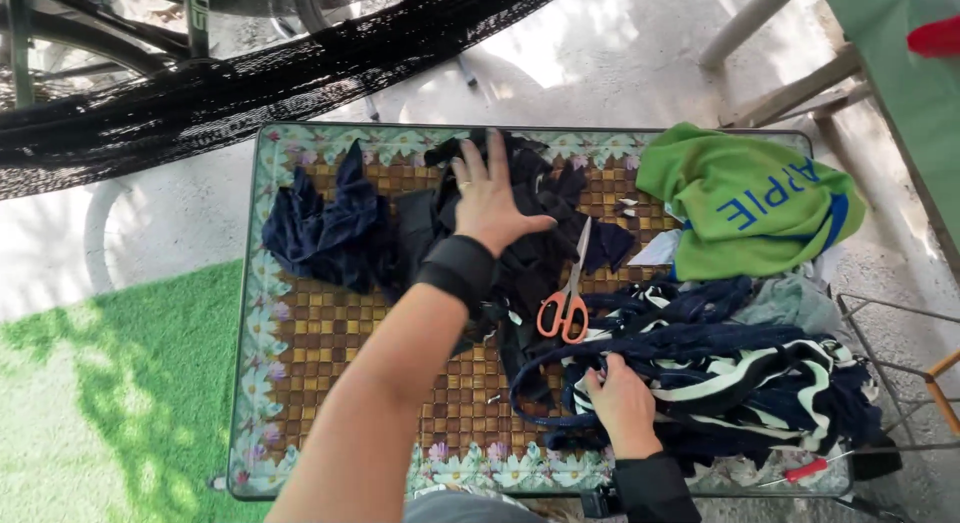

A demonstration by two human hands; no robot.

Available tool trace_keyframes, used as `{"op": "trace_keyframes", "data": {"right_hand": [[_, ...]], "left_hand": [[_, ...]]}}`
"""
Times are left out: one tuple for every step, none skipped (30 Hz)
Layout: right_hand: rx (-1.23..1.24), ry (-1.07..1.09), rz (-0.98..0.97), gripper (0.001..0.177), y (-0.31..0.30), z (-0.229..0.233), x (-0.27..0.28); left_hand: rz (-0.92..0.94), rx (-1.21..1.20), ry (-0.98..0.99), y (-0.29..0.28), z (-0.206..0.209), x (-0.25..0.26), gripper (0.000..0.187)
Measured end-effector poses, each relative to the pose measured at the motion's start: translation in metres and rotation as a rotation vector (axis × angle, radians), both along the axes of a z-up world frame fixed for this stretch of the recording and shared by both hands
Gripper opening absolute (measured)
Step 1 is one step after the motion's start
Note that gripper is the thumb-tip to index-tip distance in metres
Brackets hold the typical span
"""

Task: The person ties together strips of fabric by hand to form a long strand, occasionally using scissors to cut and trim the material.

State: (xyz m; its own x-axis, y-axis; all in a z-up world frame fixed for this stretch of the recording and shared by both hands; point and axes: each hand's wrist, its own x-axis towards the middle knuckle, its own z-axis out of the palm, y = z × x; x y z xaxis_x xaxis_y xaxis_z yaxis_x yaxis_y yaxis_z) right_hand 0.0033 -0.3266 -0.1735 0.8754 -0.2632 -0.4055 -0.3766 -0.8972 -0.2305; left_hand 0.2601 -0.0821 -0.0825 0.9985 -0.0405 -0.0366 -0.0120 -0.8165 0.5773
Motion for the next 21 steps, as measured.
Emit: {"op": "trace_keyframes", "data": {"right_hand": [[0.008,-0.021,0.000,0.043,0.002,-0.001,0.006],[0.016,-0.043,0.001,0.042,0.004,-0.002,0.012],[0.011,-0.045,-0.012,0.042,0.004,-0.002,0.013],[0.017,-0.008,-0.046,0.041,0.004,-0.002,0.014],[0.024,0.041,-0.074,0.041,0.004,-0.002,0.007],[0.019,0.052,-0.080,0.041,0.001,0.001,0.005],[0.023,0.033,-0.063,0.038,0.004,0.002,0.006],[0.026,0.014,-0.046,0.036,0.006,0.004,0.007],[0.031,0.010,-0.066,0.036,0.007,0.004,0.009],[0.037,0.006,-0.060,0.037,0.007,0.003,0.011],[0.041,0.010,-0.042,0.037,0.006,0.004,0.010],[0.044,0.013,-0.051,0.037,0.005,0.004,0.011],[0.043,-0.040,-0.019,0.038,0.006,0.004,0.009],[0.044,-0.092,0.012,0.038,0.007,0.003,0.006],[0.051,-0.085,0.022,0.038,0.007,0.003,0.003],[0.030,-0.098,0.051,0.041,0.007,0.004,0.000],[0.004,-0.125,0.074,0.044,0.005,0.004,0.006],[0.007,-0.133,0.078,0.044,0.007,0.004,0.008],[0.024,-0.103,0.056,0.043,0.006,0.007,0.008],[0.041,-0.073,0.033,0.041,0.006,0.008,0.008],[0.041,-0.073,0.038,0.041,0.006,0.007,0.008]], "left_hand": [[-0.029,0.075,0.131,-0.016,0.013,0.001,0.144],[-0.056,0.151,0.261,-0.032,0.027,0.002,0.136],[-0.070,0.148,0.258,-0.038,-0.009,0.010,0.136],[-0.098,0.235,0.255,-0.045,-0.046,0.018,0.109],[-0.122,0.321,0.265,-0.052,-0.085,0.018,0.084],[-0.131,0.317,0.275,-0.047,-0.080,0.016,0.084],[-0.108,0.258,0.186,-0.037,-0.073,0.017,0.075],[-0.086,0.199,0.097,-0.027,-0.065,0.019,0.067],[-0.105,0.204,0.091,-0.020,-0.033,0.020,0.067],[-0.124,0.066,0.028,-0.012,0.000,0.021,0.061],[-0.131,-0.075,-0.026,-0.002,0.032,0.017,0.056],[-0.139,-0.073,-0.023,0.004,0.042,0.023,0.056],[-0.185,-0.118,-0.148,0.015,0.051,0.024,0.037],[-0.232,-0.163,-0.273,0.026,0.060,0.024,0.021],[-0.223,-0.156,-0.266,0.034,0.086,0.017,0.021],[-0.252,-0.241,-0.378,0.042,0.113,0.011,0.025],[-0.290,-0.329,-0.504,0.047,0.142,0.011,0.029],[-0.288,-0.324,-0.511,0.054,0.157,0.009,0.029],[-0.307,-0.366,-0.574,0.061,0.172,0.005,0.029],[-0.328,-0.408,-0.637,0.068,0.186,0.002,0.029],[-0.323,-0.406,-0.638,0.072,0.195,-0.002,0.029]]}}
